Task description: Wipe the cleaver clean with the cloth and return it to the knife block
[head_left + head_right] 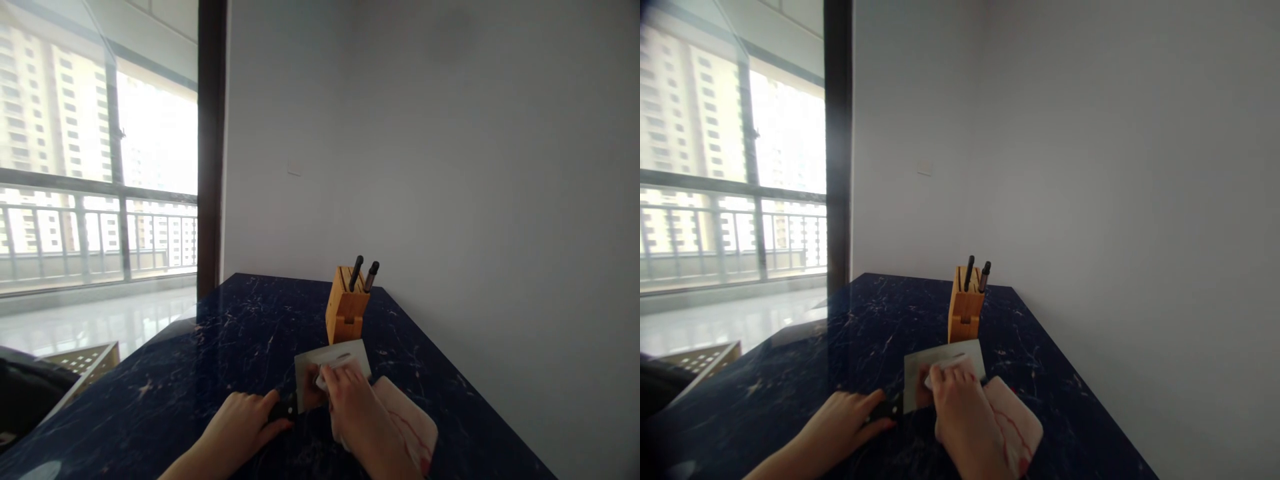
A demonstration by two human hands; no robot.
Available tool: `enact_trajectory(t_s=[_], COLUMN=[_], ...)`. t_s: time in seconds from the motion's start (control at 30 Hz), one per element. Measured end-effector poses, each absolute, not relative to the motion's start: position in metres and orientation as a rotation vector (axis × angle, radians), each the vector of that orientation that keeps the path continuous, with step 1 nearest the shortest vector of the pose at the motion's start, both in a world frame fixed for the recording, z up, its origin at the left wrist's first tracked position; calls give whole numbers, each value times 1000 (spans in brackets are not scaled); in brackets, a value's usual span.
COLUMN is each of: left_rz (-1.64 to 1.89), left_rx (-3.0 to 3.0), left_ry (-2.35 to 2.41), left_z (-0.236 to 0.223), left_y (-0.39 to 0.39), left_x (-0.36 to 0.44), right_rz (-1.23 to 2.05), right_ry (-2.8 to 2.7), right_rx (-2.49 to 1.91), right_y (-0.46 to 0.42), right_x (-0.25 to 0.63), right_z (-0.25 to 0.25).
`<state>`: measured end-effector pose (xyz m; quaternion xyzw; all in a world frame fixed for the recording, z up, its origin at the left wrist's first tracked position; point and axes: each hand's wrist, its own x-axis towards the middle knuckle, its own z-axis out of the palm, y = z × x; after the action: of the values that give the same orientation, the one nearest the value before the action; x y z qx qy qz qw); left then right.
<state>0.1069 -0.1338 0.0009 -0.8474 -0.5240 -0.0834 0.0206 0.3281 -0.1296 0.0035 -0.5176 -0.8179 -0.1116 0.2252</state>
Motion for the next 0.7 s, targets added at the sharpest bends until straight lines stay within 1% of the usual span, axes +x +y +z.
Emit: enact_trajectory(t_s=[0.1, 0.3, 0.4, 0.47, 0.63, 0.7], left_rz=[-262, -262, -252, -260, -273, -265], left_rx=[-2636, -2657, -2653, -2649, -2640, -2632], left_ry=[-1609, -1568, -1556, -1553, -1585, -1592], left_z=[1, 1, 0, -1, -2, -1], left_y=[-134, -133, -132, -132, -133, -133], left_x=[107, 107, 106, 106, 106, 106], right_rz=[-457, -490, -518, -447, -273, -252], right_ry=[-2293, -2078, -2048, -2104, -2269, -2238], right_rx=[-1472, -1717, -1759, -1704, -1370, -1371], right_y=[-127, -107, -108, -113, -129, -127], right_x=[326, 347, 350, 346, 329, 329], right_z=[4, -3, -2, 1, 8, 9])
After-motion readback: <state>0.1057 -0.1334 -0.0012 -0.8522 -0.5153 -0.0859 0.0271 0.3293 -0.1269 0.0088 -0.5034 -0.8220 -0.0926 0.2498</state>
